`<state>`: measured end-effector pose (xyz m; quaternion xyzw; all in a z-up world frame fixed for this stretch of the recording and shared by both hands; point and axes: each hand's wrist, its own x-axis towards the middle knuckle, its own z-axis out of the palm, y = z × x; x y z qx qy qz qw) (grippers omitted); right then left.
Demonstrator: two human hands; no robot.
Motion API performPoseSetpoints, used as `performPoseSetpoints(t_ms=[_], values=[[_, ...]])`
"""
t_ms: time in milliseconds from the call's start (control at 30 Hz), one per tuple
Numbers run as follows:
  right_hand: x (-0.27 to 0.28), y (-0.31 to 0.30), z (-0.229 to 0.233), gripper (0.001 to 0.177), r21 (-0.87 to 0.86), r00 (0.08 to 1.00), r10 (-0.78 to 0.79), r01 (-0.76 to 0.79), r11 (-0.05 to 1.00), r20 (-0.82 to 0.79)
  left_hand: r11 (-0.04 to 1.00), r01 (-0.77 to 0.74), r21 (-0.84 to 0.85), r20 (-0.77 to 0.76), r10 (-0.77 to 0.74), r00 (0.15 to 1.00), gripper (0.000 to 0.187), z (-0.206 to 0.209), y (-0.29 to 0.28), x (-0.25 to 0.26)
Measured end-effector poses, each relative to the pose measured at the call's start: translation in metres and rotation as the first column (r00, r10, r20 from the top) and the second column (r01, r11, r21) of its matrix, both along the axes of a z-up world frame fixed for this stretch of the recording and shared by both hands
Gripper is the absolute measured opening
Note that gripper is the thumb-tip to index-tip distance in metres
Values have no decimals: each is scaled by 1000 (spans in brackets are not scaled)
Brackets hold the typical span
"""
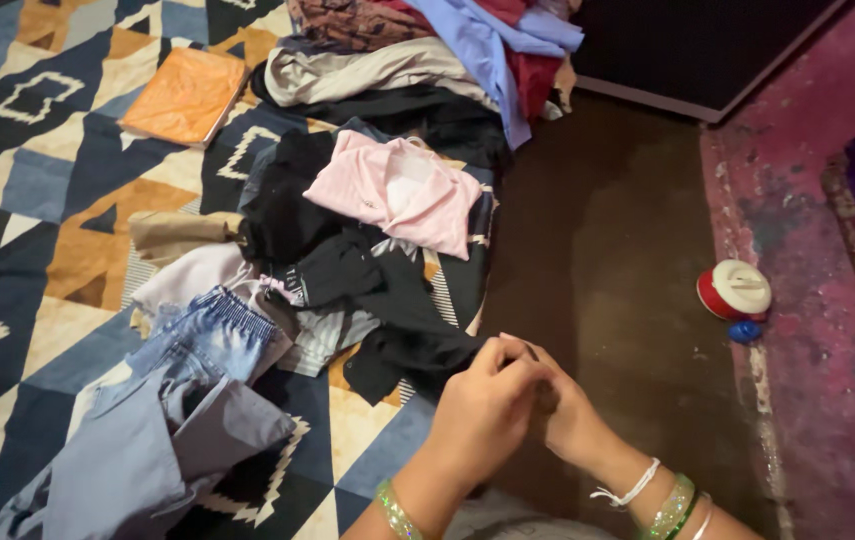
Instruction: The person picks up various garments from a pile on a bed, including a plaid shirt, black pants, a striped shirt, and shorts. They fold each item and hang it on a wall-mounted hook rack in a bedroom.
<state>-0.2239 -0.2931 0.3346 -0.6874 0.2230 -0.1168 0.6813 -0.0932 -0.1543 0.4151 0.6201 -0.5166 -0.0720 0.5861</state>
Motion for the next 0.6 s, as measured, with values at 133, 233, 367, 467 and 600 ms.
performPoseSetpoints(t_ms=[133,233,367,467,600], values=[[-11,-7,-6,44,-155,999,38,-33,987,28,995,41,-89,-65,-47,997,14,24,-2,-5],[-13,-9,22,43,-334,970,148,-77,940,193,984,136,-114,-171,-155,973,16,40,1,-3],[-7,-1,74,59,-126,988,144,-136,983,57,961,249,120,-387,-186,903,17,54,3,-1],[-2,-11,103,48,-254,955,283,-253,934,90,957,270,106,-460,-193,867,18,57,7,10],[-8,-16,115,21,-190,947,275,-243,951,167,952,305,-7,-511,-265,818,22,58,10,21]])
